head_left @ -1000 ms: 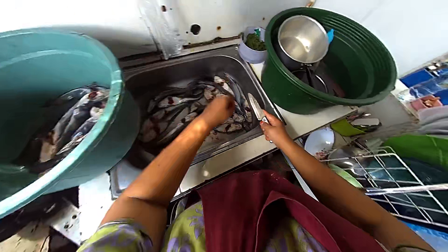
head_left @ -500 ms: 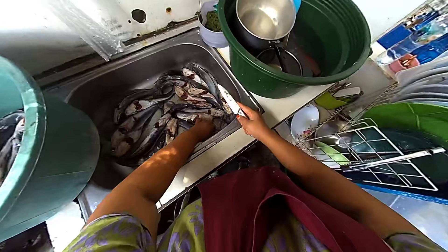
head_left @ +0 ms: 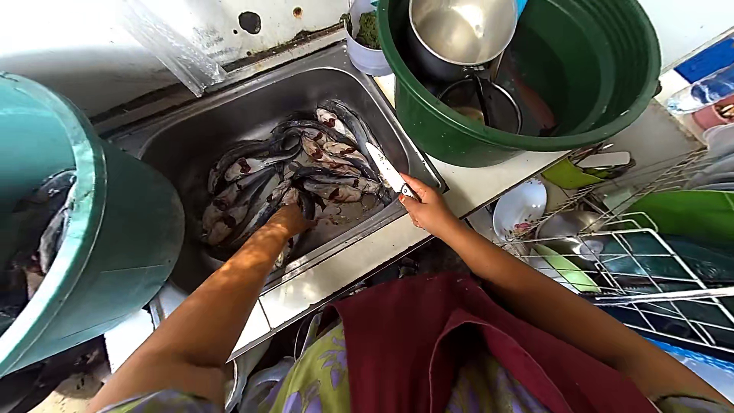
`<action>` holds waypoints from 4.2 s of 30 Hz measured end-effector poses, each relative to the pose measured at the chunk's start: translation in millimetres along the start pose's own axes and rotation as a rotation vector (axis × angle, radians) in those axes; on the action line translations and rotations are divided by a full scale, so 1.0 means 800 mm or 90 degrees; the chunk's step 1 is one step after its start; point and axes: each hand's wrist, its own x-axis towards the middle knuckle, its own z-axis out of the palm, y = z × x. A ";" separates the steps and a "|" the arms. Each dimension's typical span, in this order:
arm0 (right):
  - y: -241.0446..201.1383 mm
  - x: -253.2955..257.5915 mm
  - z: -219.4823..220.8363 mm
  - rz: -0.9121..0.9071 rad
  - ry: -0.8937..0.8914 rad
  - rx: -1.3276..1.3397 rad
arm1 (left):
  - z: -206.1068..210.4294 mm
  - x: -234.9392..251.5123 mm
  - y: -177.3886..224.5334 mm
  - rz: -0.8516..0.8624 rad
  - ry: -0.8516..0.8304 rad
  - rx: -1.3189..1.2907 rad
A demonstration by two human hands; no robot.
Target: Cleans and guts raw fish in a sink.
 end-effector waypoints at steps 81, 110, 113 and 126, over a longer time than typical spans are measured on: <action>-0.154 0.029 0.128 -0.173 -0.035 -0.520 | 0.028 -0.029 0.090 0.495 0.149 -1.022; -0.148 0.009 0.122 -0.155 0.028 -0.685 | 0.026 -0.031 0.098 0.555 0.204 -0.924; -0.147 0.018 0.133 -0.184 0.020 -0.677 | 0.021 -0.029 0.093 0.514 0.225 -1.000; -0.148 0.030 0.134 -0.148 -0.005 -0.648 | 0.015 -0.025 0.088 0.400 0.302 -0.854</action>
